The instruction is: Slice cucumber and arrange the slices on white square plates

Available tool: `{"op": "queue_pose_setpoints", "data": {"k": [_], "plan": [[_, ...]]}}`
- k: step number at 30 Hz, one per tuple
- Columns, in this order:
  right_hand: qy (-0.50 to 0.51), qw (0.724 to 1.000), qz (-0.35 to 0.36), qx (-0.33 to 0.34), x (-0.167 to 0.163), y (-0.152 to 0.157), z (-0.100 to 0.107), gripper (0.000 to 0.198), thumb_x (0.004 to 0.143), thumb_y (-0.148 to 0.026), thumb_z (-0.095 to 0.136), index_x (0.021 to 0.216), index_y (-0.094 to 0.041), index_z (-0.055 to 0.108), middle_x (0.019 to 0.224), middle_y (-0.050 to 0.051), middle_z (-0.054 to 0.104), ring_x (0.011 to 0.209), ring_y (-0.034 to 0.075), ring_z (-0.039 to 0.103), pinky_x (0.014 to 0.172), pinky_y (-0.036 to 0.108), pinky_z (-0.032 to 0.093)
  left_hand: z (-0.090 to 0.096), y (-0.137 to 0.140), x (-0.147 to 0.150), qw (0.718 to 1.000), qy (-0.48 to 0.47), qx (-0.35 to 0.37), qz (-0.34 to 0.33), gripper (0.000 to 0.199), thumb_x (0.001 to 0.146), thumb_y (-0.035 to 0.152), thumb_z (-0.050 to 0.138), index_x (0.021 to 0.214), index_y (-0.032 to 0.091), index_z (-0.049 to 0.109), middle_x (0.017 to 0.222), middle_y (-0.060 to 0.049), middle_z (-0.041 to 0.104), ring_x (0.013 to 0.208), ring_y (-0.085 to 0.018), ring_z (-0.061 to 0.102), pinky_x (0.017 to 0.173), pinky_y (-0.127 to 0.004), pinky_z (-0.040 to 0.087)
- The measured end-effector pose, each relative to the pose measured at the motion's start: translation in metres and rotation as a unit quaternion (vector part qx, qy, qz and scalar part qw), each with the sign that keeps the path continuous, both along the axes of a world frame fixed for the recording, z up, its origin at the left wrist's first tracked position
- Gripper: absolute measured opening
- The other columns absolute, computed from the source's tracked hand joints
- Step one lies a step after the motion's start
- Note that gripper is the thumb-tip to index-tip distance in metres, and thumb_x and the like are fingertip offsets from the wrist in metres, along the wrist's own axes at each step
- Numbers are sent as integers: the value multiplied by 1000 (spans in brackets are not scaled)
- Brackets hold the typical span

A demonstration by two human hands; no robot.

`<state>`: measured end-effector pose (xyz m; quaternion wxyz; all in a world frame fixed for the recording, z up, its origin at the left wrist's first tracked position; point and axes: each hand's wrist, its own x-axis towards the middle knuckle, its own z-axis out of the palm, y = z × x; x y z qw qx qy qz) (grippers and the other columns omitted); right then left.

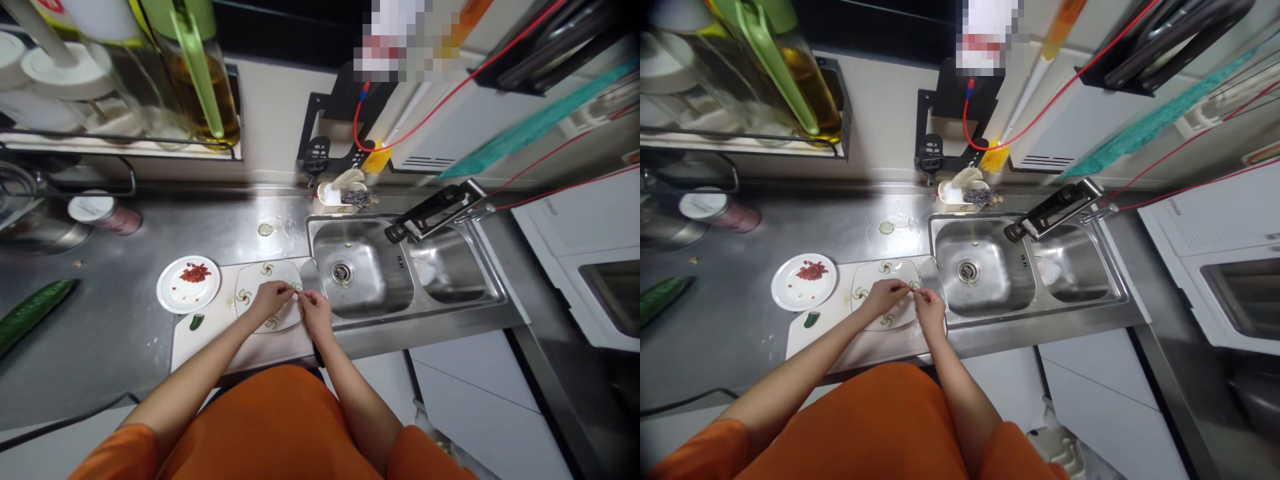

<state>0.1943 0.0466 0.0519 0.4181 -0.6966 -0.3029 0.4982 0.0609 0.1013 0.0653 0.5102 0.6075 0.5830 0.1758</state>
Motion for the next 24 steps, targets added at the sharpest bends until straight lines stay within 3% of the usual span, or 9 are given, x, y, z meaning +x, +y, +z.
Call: {"op": "queue_pose_setpoints", "data": {"k": [3,9,17,24], "plan": [[-119,992,35,34,4,-1,0,22,75,-35,54,83,-17,64,68,2,62,59,14,52,58,25,41,-5,9,-2,999,9,17,-39,19,72,31,56,74,20,72,69,-1,68,66,-15,58,61,-23,40],[-297,940,114,126,10,-5,-5,22,82,-23,46,89,-18,66,78,6,63,75,18,55,72,30,42,-9,23,-2,992,19,50,-111,18,72,26,55,75,20,72,71,-2,69,67,-15,57,62,-24,39],[-317,916,170,180,11,-6,-9,27,85,-18,41,99,-19,64,87,7,61,84,18,55,77,30,44,-6,30,-3,988,1,43,-148,20,75,27,54,76,20,72,68,-2,67,61,-14,57,60,-23,39],[-337,901,205,180,10,-7,-12,31,86,-17,41,107,-21,64,87,7,59,84,19,55,78,31,45,-7,31,-3,988,-2,40,-149,19,74,27,55,74,19,72,66,-2,67,60,-14,56,59,-23,39]]}}
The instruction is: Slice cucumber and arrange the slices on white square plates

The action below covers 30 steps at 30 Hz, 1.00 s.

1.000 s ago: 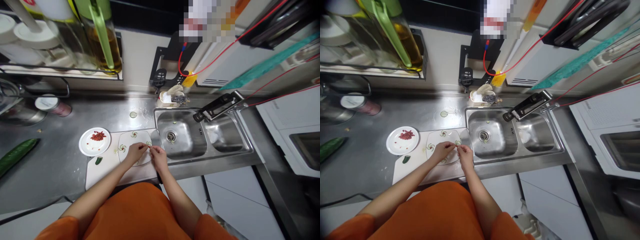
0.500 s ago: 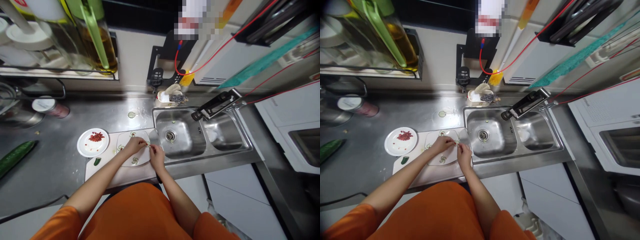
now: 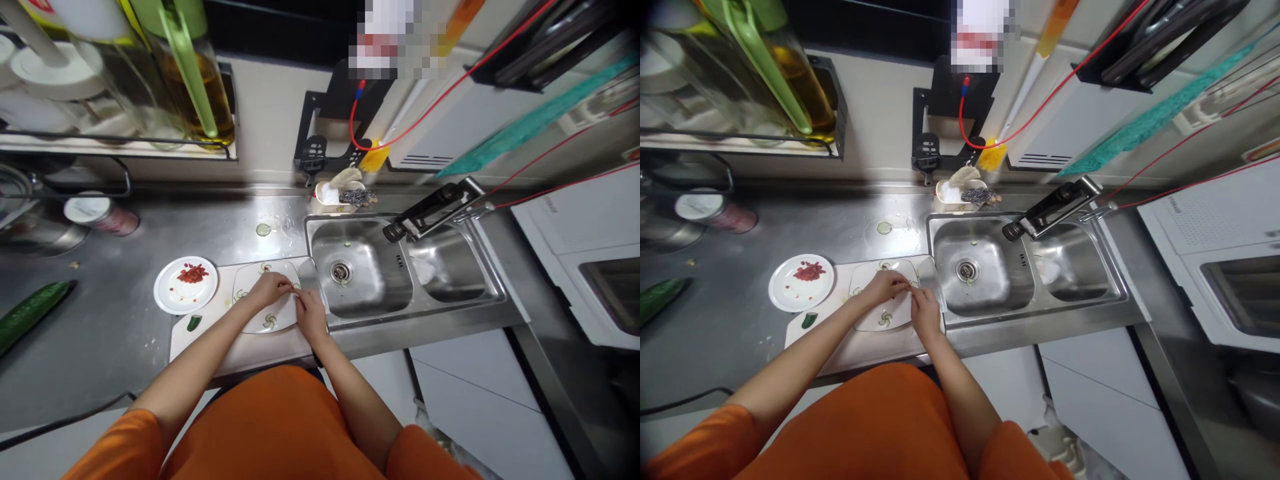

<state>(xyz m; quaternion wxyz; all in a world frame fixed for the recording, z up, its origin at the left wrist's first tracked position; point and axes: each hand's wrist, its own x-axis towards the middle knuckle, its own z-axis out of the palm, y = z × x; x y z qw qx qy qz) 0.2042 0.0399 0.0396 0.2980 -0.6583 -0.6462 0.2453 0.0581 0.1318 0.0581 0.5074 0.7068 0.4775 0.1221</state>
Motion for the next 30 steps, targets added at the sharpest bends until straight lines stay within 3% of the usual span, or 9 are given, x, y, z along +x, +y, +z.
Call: {"op": "queue_pose_setpoints", "data": {"k": [8,17,30], "plan": [[-32,999,7,-7,0,0,-3,33,89,-20,38,109,-21,64,84,7,56,80,18,54,75,29,44,-5,-1,2,1000,7,18,0,18,75,26,55,74,20,72,70,-2,68,60,-14,56,63,-24,39],[-44,999,11,-10,-1,1,-2,34,90,-20,37,111,-19,64,84,8,55,80,18,53,75,29,44,-9,0,5,995,71,67,-34,23,78,28,52,80,19,72,81,-6,70,76,-18,60,68,-26,40],[-45,999,14,-1,-1,1,-4,32,91,-19,38,111,-19,63,84,7,56,81,17,54,76,28,44,-10,-1,5,995,78,65,-13,22,78,28,53,81,18,72,82,-4,70,78,-17,61,70,-25,43]]}}
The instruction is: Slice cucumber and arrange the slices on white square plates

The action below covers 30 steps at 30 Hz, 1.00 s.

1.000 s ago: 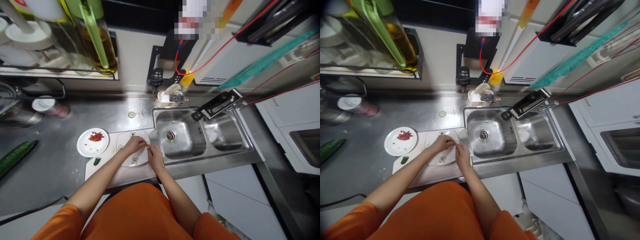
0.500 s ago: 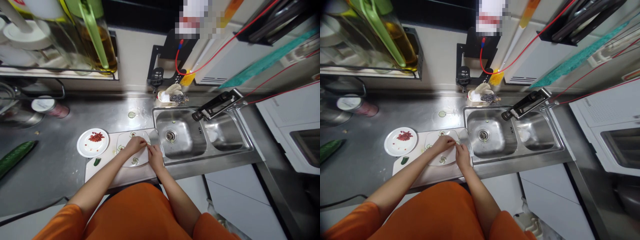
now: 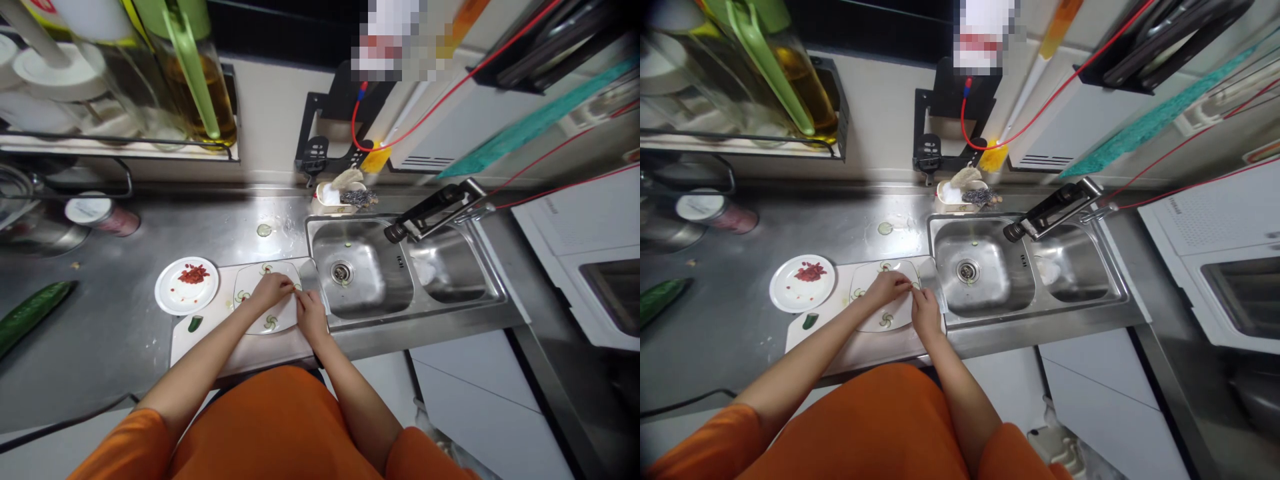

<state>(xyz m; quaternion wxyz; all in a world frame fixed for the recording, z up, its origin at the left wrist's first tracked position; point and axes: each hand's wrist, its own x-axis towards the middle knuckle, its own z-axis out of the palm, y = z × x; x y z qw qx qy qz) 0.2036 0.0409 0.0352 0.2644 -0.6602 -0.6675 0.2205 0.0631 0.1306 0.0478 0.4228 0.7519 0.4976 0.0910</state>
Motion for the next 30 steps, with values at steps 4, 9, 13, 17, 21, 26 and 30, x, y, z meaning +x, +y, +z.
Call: {"op": "queue_pose_setpoints", "data": {"k": [4,9,13,17,21,26,30], "plan": [[2,1000,2,2,1,-1,2,32,90,-18,38,111,-19,63,83,7,56,79,18,54,74,28,45,0,-1,-1,1000,-8,-1,6,22,78,29,53,80,19,72,82,-3,70,77,-17,62,71,-26,43],[6,1000,2,9,2,-1,4,31,90,-18,39,109,-19,64,83,7,57,80,18,54,74,29,45,3,-2,-1,1000,-9,-10,16,21,77,28,54,81,19,72,81,-3,71,77,-17,62,71,-26,43],[9,1000,0,15,2,-1,5,30,89,-17,40,107,-19,64,86,8,59,82,18,55,76,29,45,4,-3,-3,999,-18,-11,30,20,77,26,54,80,19,72,79,-2,71,74,-15,62,70,-24,43],[5,1000,-4,16,2,-1,7,30,89,-18,40,107,-18,64,87,8,59,82,18,55,75,29,45,5,-4,-4,999,-24,-14,46,20,77,26,53,79,19,72,75,-1,70,67,-13,61,67,-24,43],[5,1000,-12,28,4,-2,11,30,89,-18,39,107,-18,63,86,8,59,83,18,55,77,29,45,11,-8,-11,996,-30,-14,85,19,77,27,53,79,20,71,75,1,70,59,-11,59,65,-23,45],[15,999,-14,45,5,-8,16,26,89,-18,40,101,-18,63,84,7,59,83,18,55,77,30,45,20,-24,-37,984,17,58,166,19,78,29,53,83,22,70,90,-1,70,82,-16,62,77,-25,45],[11,999,3,39,-2,-15,16,23,89,-18,40,91,-18,64,80,7,59,80,18,54,74,29,44,21,-40,-47,984,94,66,139,20,80,34,53,85,22,68,90,-3,69,87,-19,61,79,-27,44]]}}
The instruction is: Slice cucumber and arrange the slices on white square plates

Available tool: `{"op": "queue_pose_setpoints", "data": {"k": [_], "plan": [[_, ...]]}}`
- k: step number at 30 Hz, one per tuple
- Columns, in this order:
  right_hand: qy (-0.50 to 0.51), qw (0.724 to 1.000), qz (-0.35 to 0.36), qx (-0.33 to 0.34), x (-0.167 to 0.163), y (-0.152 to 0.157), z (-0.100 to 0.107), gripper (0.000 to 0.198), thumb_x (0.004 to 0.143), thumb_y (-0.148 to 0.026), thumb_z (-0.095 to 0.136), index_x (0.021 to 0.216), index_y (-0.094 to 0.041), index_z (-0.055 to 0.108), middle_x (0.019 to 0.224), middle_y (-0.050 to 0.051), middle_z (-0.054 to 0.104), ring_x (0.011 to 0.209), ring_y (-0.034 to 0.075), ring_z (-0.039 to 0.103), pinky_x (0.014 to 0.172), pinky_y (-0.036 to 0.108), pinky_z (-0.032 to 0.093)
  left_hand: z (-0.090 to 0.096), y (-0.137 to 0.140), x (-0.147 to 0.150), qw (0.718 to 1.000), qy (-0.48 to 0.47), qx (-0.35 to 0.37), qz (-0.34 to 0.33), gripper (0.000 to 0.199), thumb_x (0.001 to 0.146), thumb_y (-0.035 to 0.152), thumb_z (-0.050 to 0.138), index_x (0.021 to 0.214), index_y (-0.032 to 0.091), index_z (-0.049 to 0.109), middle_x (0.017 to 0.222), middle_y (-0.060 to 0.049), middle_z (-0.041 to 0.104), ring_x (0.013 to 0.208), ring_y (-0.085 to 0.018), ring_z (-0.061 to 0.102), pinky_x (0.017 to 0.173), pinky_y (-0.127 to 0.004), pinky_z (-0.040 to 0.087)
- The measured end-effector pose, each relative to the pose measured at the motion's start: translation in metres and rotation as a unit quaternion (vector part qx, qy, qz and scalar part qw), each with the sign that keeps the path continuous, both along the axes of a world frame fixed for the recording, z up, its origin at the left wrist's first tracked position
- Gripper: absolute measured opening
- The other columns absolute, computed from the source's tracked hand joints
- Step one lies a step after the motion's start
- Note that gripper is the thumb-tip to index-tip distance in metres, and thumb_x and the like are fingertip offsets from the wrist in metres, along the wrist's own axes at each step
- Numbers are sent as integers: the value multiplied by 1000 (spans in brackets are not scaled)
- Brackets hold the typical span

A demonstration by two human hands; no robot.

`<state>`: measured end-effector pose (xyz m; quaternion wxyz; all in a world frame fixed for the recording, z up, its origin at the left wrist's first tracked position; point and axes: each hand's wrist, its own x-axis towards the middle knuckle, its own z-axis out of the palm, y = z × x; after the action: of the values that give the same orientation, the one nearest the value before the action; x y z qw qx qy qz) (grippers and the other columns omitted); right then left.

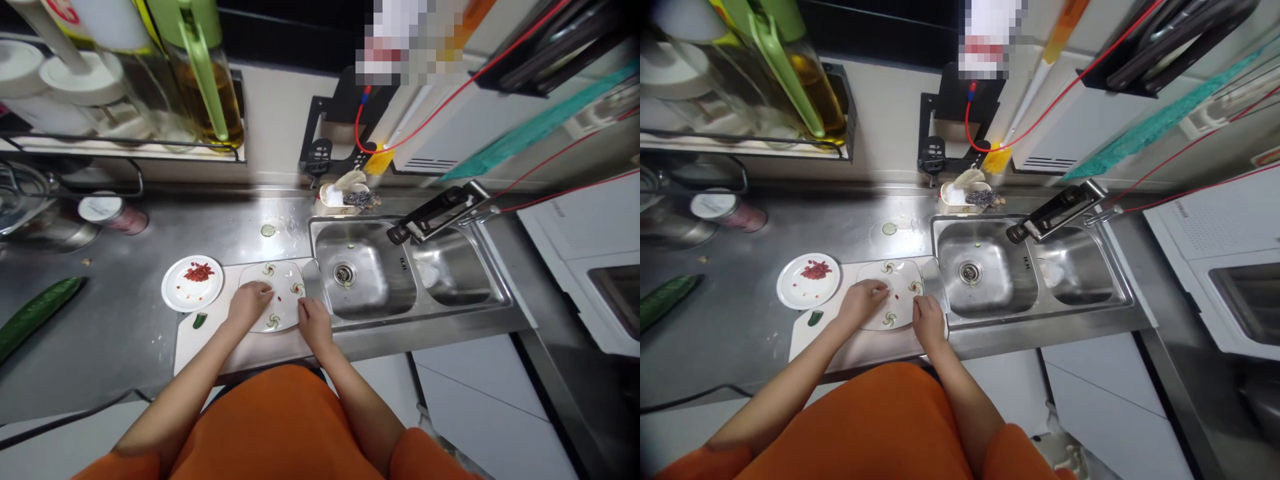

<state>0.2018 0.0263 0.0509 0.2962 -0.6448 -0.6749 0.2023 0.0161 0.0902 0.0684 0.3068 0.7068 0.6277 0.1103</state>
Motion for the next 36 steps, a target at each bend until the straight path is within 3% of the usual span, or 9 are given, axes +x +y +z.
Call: {"op": "queue_pose_setpoints", "data": {"k": [7,14,18,23,26,31,36], "plan": [[-32,999,29,-16,-12,-9,-4,23,89,-18,40,86,-18,63,74,5,57,76,17,52,71,27,42,-3,-8,25,992,96,-67,-42,22,79,38,53,81,21,67,84,-6,66,84,-20,60,71,-27,42],[-44,998,28,-29,-10,-13,-3,21,88,-17,42,84,-18,63,74,5,56,75,17,52,70,27,41,-5,-7,36,989,130,-60,-34,21,78,28,49,79,19,68,83,-8,67,79,-21,61,64,-27,41],[-36,998,27,-32,-8,-13,-2,21,88,-17,42,84,-19,63,75,5,57,76,17,53,71,28,41,-6,-7,29,995,82,-56,-24,21,77,24,49,79,21,70,80,-7,70,75,-20,62,66,-28,43],[29,998,26,-43,-10,-10,3,20,86,-17,44,87,-19,64,78,5,61,78,17,56,72,28,43,0,-16,5,997,-57,-46,32,16,74,25,57,81,23,70,81,-1,71,75,-16,63,72,-26,45],[64,995,31,-63,-16,-8,7,18,85,-18,47,89,-19,65,78,4,62,75,16,56,70,27,43,4,-30,-6,991,-109,-46,61,15,73,27,58,82,23,69,77,1,70,68,-13,61,67,-23,45],[84,990,70,-90,-26,-6,9,14,82,-17,54,88,-20,67,75,2,62,71,14,56,67,25,42,4,-53,-7,983,-159,-65,60,15,75,31,58,83,22,67,69,3,67,59,-11,56,58,-21,42],[56,988,96,-108,-29,-8,6,12,82,-17,55,81,-21,66,73,1,63,72,14,57,66,24,41,0,-60,-5,984,-157,-62,50,13,75,29,57,84,22,64,73,3,68,61,-10,57,60,-21,43]]}}
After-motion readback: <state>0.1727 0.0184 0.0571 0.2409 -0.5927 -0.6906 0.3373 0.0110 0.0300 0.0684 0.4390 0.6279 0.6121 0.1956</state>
